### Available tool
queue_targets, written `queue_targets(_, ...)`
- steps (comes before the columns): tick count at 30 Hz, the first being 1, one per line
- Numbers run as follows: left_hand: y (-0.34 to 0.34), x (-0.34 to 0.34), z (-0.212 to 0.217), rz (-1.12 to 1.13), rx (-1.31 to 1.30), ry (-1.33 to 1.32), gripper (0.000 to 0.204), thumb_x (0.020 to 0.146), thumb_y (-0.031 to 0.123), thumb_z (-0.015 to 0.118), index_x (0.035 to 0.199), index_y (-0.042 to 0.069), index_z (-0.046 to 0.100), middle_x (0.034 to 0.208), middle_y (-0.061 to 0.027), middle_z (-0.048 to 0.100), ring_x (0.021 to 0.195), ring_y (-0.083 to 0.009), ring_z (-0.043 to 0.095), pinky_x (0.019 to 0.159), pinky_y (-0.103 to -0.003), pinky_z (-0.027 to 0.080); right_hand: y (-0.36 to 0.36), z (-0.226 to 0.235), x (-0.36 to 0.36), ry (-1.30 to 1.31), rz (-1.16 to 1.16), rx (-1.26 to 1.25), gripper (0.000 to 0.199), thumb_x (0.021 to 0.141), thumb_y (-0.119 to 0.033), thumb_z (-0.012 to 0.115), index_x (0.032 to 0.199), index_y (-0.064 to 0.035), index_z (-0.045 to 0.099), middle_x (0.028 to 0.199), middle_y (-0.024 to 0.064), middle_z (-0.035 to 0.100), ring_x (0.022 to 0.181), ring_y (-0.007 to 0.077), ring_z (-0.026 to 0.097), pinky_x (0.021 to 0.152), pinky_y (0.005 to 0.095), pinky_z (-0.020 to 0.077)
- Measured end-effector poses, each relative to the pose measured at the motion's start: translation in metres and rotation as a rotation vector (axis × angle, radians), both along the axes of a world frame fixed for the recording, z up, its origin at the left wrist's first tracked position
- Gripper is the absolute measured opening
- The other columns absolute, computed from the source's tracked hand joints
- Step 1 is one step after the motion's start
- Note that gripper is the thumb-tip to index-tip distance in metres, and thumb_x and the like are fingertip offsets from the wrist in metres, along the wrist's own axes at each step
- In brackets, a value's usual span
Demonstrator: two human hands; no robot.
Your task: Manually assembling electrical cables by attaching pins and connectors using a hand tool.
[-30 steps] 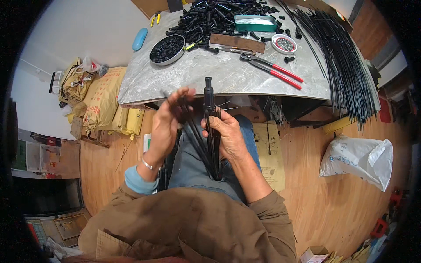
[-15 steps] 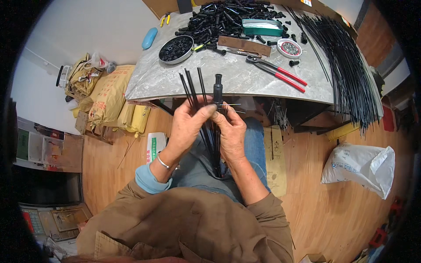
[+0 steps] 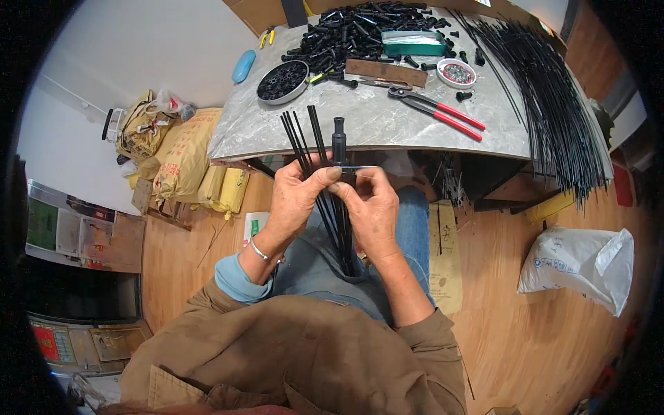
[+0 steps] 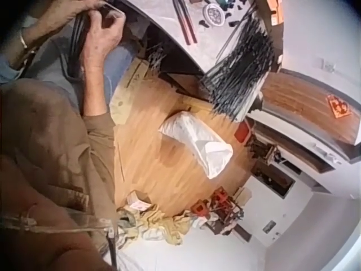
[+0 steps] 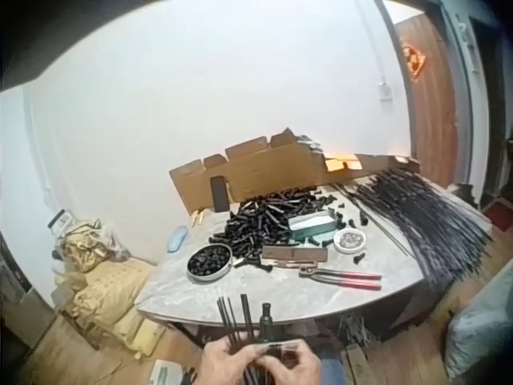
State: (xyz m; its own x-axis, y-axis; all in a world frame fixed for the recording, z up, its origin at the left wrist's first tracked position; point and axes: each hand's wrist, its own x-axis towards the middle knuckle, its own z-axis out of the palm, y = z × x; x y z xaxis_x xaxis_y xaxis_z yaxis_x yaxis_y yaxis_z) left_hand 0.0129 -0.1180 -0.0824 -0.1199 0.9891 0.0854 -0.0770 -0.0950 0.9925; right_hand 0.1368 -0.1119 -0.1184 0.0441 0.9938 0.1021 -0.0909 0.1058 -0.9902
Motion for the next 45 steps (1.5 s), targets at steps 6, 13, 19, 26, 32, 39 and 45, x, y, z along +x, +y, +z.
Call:
queue_targets(6,-0.006,0.001,-0.001,-0.006,0.042,-0.019,0.02,0.085,0.007,0.067,0.103,0.0,0.065,0.091,-0.0011,0.066,0.082,-0.0063,0.058,0.073,-0.021,0.048,0.01,0.006,0.019,-0.06,0.219,-0.01,0.03,0.074,-0.021,0.078,0.066,-0.0013,0.057,0.059,-0.0039,0.05,0.056,0.0068,0.046,0.051,0.0247,0.0383)
queue_targets(13,-0.012,-0.001,0.003,-0.025,0.076,-0.046,0.023,0.085,0.008,0.067,0.106,-0.001,0.065,0.094,-0.0027,0.067,0.082,-0.0072,0.06,0.075,-0.022,0.05,0.023,-0.005,0.026,0.247,0.539,-0.253,0.024,0.075,-0.027,0.078,0.071,-0.0103,0.062,0.066,-0.0074,0.054,0.06,0.0025,0.045,0.055,0.02,0.0371)
queue_targets(19,-0.016,-0.002,0.0,0.053,0.063,-0.017,0.025,0.087,0.01,0.066,0.109,-0.002,0.063,0.096,-0.0038,0.067,0.085,-0.0076,0.059,0.077,-0.022,0.049,0.026,-0.011,0.018,0.271,0.531,-0.337,0.027,0.076,-0.032,0.077,0.073,-0.0099,0.062,0.069,-0.0067,0.056,0.06,0.0021,0.046,0.053,0.0193,0.0367)
queue_targets(26,-0.018,-0.004,0.002,0.075,0.05,0.012,0.029,0.086,0.011,0.067,0.111,-0.003,0.061,0.095,-0.0045,0.066,0.085,-0.0084,0.059,0.078,-0.022,0.049,0.023,-0.008,0.016,0.194,0.571,-0.31,0.022,0.081,-0.031,0.072,0.085,-0.0095,0.067,0.074,-0.0075,0.06,0.066,0.0012,0.049,0.057,0.0183,0.037)
queue_targets(32,-0.016,-0.005,-0.001,0.086,0.086,-0.062,0.029,0.086,0.011,0.068,0.11,-0.003,0.061,0.092,-0.0037,0.066,0.083,-0.0074,0.059,0.076,-0.022,0.049,0.025,-0.007,0.013,0.185,0.6,-0.302,0.022,0.082,-0.031,0.072,0.083,-0.0099,0.067,0.072,-0.0078,0.058,0.063,0.0009,0.047,0.055,0.0186,0.0364)
queue_targets(39,-0.022,-0.002,0.001,0.122,0.108,-0.022,0.028,0.086,0.012,0.067,0.11,-0.002,0.062,0.092,-0.0034,0.066,0.083,-0.0072,0.059,0.075,-0.021,0.049,0.028,-0.01,0.016,0.155,0.635,-0.331,0.026,0.082,-0.033,0.071,0.09,-0.0084,0.067,0.077,-0.0061,0.061,0.068,0.0025,0.052,0.059,0.0189,0.0418)
queue_targets(45,-0.02,-0.006,0.0,0.087,0.125,0.045,0.03,0.087,0.014,0.067,0.111,-0.003,0.062,0.092,-0.0034,0.066,0.084,-0.0069,0.058,0.076,-0.022,0.048,0.034,-0.008,0.015,0.194,0.727,-0.375,0.022,0.083,-0.031,0.071,0.085,-0.0098,0.065,0.077,-0.0069,0.06,0.066,0.0025,0.053,0.058,0.0189,0.0425)
